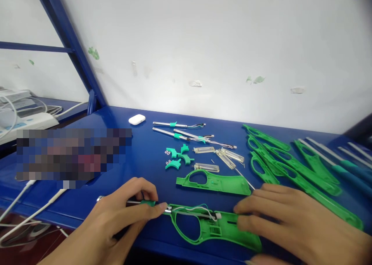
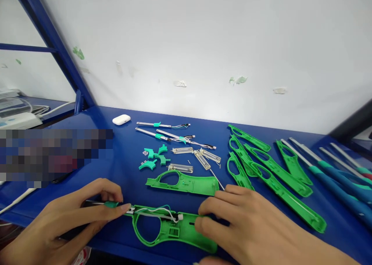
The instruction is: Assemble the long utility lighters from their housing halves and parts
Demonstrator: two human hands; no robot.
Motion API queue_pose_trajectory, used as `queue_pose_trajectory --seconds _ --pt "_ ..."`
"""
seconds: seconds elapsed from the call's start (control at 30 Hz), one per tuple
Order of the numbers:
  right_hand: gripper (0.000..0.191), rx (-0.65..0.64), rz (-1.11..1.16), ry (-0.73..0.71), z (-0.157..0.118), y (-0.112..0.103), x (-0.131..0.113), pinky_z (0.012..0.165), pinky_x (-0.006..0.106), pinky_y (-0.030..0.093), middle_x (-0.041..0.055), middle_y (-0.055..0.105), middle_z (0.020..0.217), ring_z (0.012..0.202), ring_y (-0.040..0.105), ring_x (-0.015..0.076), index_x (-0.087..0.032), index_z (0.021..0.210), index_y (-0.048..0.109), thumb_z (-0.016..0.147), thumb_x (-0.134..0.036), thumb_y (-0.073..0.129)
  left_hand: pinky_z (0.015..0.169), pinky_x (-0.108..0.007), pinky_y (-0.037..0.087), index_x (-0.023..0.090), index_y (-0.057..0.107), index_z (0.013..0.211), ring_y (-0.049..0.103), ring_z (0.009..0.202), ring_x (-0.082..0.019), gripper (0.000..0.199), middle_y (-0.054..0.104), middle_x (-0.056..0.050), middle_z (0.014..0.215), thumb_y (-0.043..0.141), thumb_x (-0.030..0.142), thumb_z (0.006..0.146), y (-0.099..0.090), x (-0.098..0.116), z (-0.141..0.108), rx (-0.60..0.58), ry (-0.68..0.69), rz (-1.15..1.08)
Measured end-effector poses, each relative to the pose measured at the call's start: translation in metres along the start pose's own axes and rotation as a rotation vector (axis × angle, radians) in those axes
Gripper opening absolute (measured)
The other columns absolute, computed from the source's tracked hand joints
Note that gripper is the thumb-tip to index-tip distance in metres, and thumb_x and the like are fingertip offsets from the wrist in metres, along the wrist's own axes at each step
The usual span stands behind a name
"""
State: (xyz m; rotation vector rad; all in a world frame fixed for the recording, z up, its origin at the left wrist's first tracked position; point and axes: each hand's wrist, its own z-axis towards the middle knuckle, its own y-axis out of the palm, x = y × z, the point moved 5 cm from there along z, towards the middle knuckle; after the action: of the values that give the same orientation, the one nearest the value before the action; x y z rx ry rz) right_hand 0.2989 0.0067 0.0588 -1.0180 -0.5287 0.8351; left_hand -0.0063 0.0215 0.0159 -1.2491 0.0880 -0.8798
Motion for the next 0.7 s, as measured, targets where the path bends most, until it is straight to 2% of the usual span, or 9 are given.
queue_pose_trajectory --seconds 0.07,0.17,0.27,0.33,0.5,0.6,0.7 --pt "0.041 0.014 0.021 0.034 0.008 -0.001 -0.004 0.09 0.028 0.058 -0.0057 0.084 0.108 0.095 0.081 0.0144 -0.033 0.119 0.075 0.12 -0.052 0.039 0.088 -0.02 0.059 0.037 0.078 0.125 0.073 0.101 -0.013 0.035 0.068 -0.003 0.123 0.044 0.03 0.117 0.002 -0.001 0.0 0.026 0.02 0.023" --pt "0.042 0.04 -0.019 0.081 0.021 0.003 -0.008 0.087 0.033 0.056 -0.0053 0.084 0.105 0.093 0.08 0.0161 -0.031 0.117 0.076 0.121 -0.044 0.037 0.086 -0.02 0.06 0.038 0.078 0.128 0.073 0.099 -0.014 0.036 0.069 -0.003 0.124 0.044 0.034 0.117 0.003 -0.002 0.002 0.056 0.039 0.074" --pt "0.044 -0.055 0.039 0.1 0.031 0.013 -0.008 0.074 0.034 0.054 -0.0049 0.082 0.104 0.086 0.078 0.0168 -0.031 0.113 0.078 0.122 -0.041 0.036 0.085 -0.018 0.059 0.037 0.078 0.127 0.073 0.098 -0.013 0.035 0.07 -0.002 0.121 0.045 0.035 0.117 0.001 -0.002 0.003 0.057 0.065 0.09" --pt "0.042 -0.127 0.108 0.096 0.033 0.017 -0.007 0.072 0.034 0.052 -0.0057 0.081 0.104 0.085 0.076 0.0159 -0.031 0.113 0.078 0.121 -0.039 0.037 0.085 -0.016 0.058 0.037 0.078 0.126 0.073 0.098 -0.012 0.035 0.07 -0.001 0.12 0.045 0.035 0.117 0.0 -0.001 0.003 0.063 0.078 0.097" --pt "0.036 -0.236 0.191 0.092 0.029 0.017 -0.006 0.095 0.033 0.049 -0.0067 0.081 0.116 0.099 0.076 0.0146 -0.03 0.121 0.075 0.121 -0.039 0.04 0.088 -0.013 0.056 0.039 0.079 0.119 0.074 0.095 -0.008 0.036 0.069 0.002 0.122 0.043 0.035 0.117 0.0 0.001 0.0 0.118 0.066 0.126" --pt "0.033 -0.172 0.177 0.053 0.029 0.016 -0.006 0.088 0.032 0.05 -0.0058 0.082 0.11 0.091 0.075 0.0144 -0.028 0.118 0.076 0.12 -0.04 0.045 0.088 -0.011 0.056 0.039 0.08 0.115 0.072 0.085 -0.005 0.04 0.069 0.004 0.118 0.041 0.034 0.118 0.0 0.003 0.002 0.175 0.06 0.125" --pt "0.035 -0.058 0.091 -0.045 0.03 0.014 -0.008 0.073 0.032 0.048 -0.0027 0.082 0.099 0.079 0.072 0.0142 -0.023 0.111 0.077 0.12 -0.032 0.045 0.076 -0.006 0.054 0.039 0.081 0.11 0.07 0.074 -0.003 0.04 0.071 0.005 0.111 0.042 0.032 0.118 -0.001 0.006 0.006 0.195 0.089 0.079"
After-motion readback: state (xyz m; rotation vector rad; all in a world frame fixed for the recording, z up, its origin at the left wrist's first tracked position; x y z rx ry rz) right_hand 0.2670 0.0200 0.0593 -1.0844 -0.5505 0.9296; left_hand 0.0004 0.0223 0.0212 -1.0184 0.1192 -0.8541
